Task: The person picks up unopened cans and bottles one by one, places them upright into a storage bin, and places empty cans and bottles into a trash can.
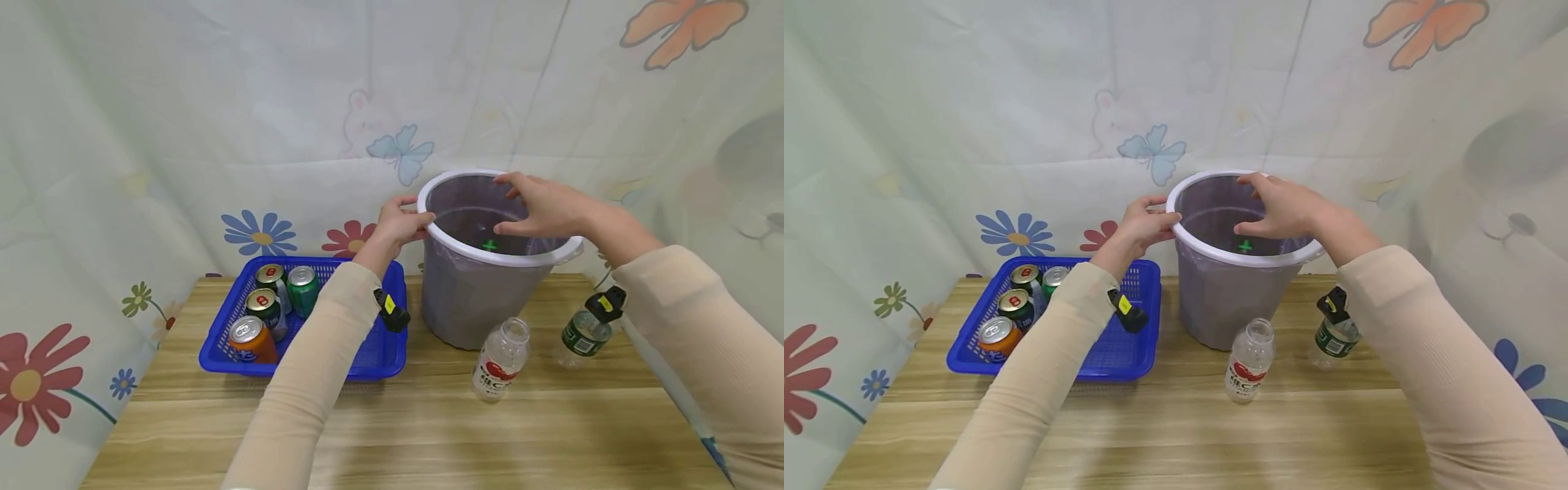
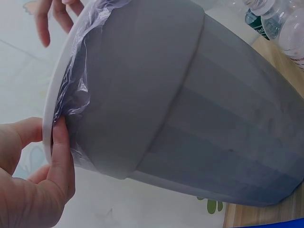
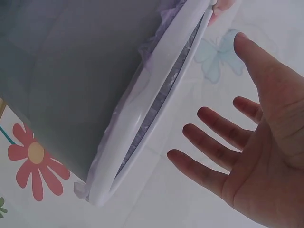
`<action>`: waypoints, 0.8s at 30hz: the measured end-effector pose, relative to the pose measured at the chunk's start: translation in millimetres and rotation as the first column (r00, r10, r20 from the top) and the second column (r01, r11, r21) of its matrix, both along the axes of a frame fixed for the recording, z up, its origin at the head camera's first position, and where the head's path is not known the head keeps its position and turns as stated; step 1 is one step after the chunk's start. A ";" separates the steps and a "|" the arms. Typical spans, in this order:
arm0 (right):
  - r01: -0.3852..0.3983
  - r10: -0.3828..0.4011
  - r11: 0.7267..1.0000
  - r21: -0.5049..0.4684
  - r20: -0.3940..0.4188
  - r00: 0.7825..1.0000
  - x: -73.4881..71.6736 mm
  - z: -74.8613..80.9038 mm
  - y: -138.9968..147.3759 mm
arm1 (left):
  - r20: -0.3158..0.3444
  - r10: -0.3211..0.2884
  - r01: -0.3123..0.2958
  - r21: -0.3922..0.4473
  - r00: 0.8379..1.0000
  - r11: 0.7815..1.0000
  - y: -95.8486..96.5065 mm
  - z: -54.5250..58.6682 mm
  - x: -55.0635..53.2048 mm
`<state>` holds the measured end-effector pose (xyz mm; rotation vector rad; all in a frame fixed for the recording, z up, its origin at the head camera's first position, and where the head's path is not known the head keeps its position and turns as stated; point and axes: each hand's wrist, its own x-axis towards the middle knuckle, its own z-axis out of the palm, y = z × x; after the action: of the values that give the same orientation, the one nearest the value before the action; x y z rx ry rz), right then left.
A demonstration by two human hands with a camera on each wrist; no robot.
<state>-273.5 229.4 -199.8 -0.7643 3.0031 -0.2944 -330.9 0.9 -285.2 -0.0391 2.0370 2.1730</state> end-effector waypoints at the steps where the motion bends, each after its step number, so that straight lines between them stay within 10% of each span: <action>1: -0.006 0.006 1.000 0.002 -0.005 1.000 0.7 -0.3 0.4 | -0.001 0.000 0.000 0.000 1.000 1.000 0.2 0.0 0.1; 24: 0.009 -0.036 0.995 -0.102 -0.269 0.962 31.0 -9.8 18.1 | 0.001 0.000 0.000 -0.017 1.000 1.000 -0.5 -1.4 -1.7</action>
<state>-242.5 247.6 -209.7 -0.8434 3.2767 -0.3717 -332.5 0.4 -286.5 -0.0414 2.0545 2.1558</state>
